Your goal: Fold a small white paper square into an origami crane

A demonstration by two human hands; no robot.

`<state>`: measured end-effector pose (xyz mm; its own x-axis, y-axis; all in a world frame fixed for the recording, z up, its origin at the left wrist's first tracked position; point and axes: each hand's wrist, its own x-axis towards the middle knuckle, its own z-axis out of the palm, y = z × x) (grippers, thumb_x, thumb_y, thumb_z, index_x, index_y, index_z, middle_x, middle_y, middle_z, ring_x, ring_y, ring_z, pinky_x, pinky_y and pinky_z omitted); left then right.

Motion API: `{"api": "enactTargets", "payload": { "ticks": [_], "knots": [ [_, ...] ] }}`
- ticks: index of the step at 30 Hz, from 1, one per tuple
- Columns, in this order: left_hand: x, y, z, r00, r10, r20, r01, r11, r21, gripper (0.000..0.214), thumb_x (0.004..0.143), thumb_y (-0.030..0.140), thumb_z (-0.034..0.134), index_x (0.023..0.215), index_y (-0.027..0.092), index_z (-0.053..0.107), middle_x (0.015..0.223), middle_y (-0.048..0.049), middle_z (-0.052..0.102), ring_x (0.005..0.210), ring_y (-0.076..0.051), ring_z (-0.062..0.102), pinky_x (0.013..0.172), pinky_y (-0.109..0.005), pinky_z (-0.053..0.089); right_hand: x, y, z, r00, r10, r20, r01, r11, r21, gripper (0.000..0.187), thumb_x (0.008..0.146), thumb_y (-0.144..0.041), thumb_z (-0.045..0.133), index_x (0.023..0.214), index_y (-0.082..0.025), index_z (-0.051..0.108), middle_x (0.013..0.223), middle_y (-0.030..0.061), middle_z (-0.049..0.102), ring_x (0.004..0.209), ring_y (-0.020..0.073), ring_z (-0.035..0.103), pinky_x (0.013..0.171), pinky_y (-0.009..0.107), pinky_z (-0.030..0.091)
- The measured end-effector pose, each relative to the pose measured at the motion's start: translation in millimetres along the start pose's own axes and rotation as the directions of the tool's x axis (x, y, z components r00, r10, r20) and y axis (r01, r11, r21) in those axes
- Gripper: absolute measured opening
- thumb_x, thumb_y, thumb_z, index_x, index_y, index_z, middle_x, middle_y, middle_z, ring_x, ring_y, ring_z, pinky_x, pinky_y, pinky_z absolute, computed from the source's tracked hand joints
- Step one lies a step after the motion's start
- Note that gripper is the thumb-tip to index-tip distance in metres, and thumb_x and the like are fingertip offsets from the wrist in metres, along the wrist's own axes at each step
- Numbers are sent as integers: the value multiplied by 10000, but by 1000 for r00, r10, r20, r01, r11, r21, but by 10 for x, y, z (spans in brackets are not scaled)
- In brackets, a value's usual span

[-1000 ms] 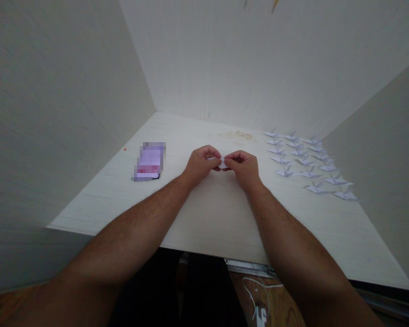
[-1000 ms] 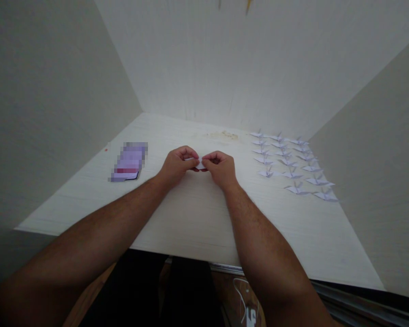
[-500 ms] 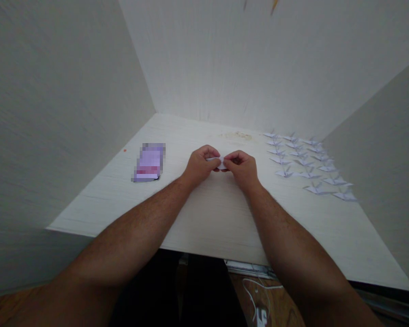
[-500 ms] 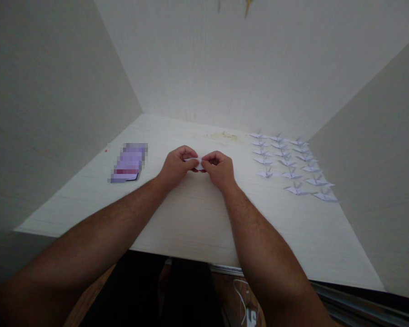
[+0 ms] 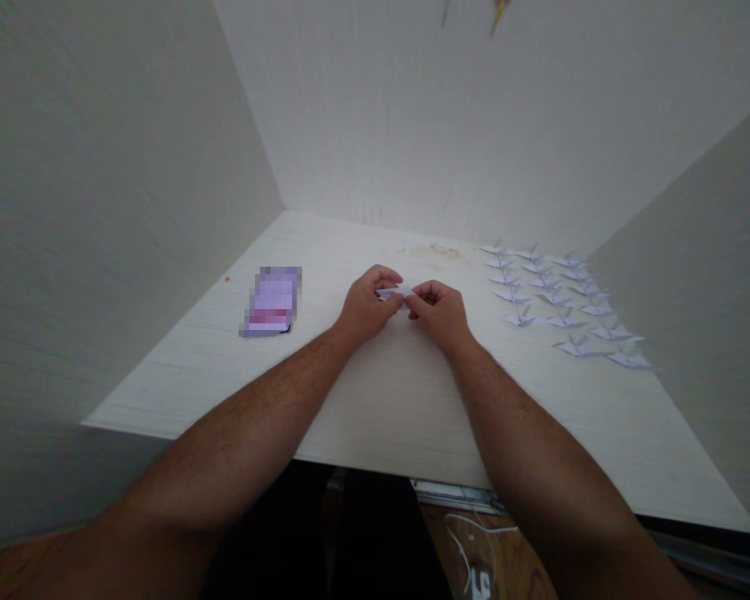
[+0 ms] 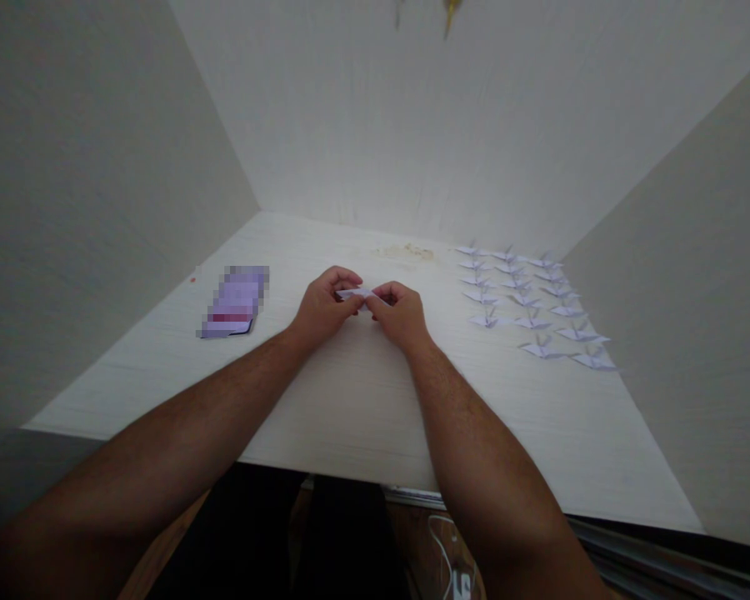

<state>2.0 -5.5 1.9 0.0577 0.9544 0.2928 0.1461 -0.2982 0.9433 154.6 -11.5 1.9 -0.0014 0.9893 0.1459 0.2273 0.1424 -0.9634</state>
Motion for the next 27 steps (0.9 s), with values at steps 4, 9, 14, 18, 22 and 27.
{"api": "enactTargets", "payload": {
  "ticks": [4, 9, 14, 18, 22, 27],
  "knots": [
    [-1, 5, -5, 1000, -6, -12, 6, 1000, -26, 305, 638, 133, 683, 920, 178, 574, 694, 38, 629, 562, -88, 567, 538, -216, 422, 1, 4, 2, 1000, 4, 13, -4, 1000, 6, 178, 696, -334, 704, 733, -179, 626, 589, -15, 638, 513, 109, 581, 495, 232, 443],
    [3, 7, -8, 996, -84, -1, 84, 993, -87, 316, 639, 142, 682, 928, 183, 560, 676, 31, 657, 549, -109, 602, 532, -228, 444, -7, -16, 3, 1000, 15, 24, -16, 999, 30, 175, 683, -333, 697, 717, -186, 608, 589, -23, 628, 509, 105, 567, 493, 233, 446],
    [2, 20, -4, 996, -85, 0, 85, 992, -92, 308, 642, 144, 684, 920, 184, 559, 649, 34, 659, 536, -108, 601, 528, -226, 443, -22, -34, 2, 999, 22, 32, -23, 999, 48, 185, 677, -341, 703, 712, -189, 603, 585, -28, 620, 509, 103, 562, 490, 231, 445],
    [-4, 22, -6, 997, -77, 6, 78, 993, -92, 322, 631, 142, 696, 920, 183, 562, 674, 31, 665, 547, -101, 599, 538, -225, 444, -21, -30, -1, 999, 23, 30, -25, 998, 49, 167, 676, -327, 694, 712, -188, 607, 584, -28, 621, 511, 106, 573, 497, 234, 447],
    [-5, 27, -11, 997, -78, 17, 79, 994, -73, 329, 630, 140, 700, 925, 181, 562, 680, 29, 665, 551, -99, 596, 546, -227, 445, -11, -15, 0, 999, 35, 25, -36, 999, 41, 159, 680, -325, 681, 703, -189, 602, 576, -29, 616, 507, 108, 576, 496, 236, 444],
    [-1, 31, -10, 994, -102, 28, 104, 990, -97, 340, 622, 139, 704, 928, 182, 561, 661, 34, 649, 540, -99, 585, 528, -223, 430, -6, 11, 3, 1000, 19, 25, -20, 999, 40, 148, 690, -315, 676, 700, -191, 596, 575, -30, 615, 505, 113, 585, 497, 239, 444]
  ]
}}
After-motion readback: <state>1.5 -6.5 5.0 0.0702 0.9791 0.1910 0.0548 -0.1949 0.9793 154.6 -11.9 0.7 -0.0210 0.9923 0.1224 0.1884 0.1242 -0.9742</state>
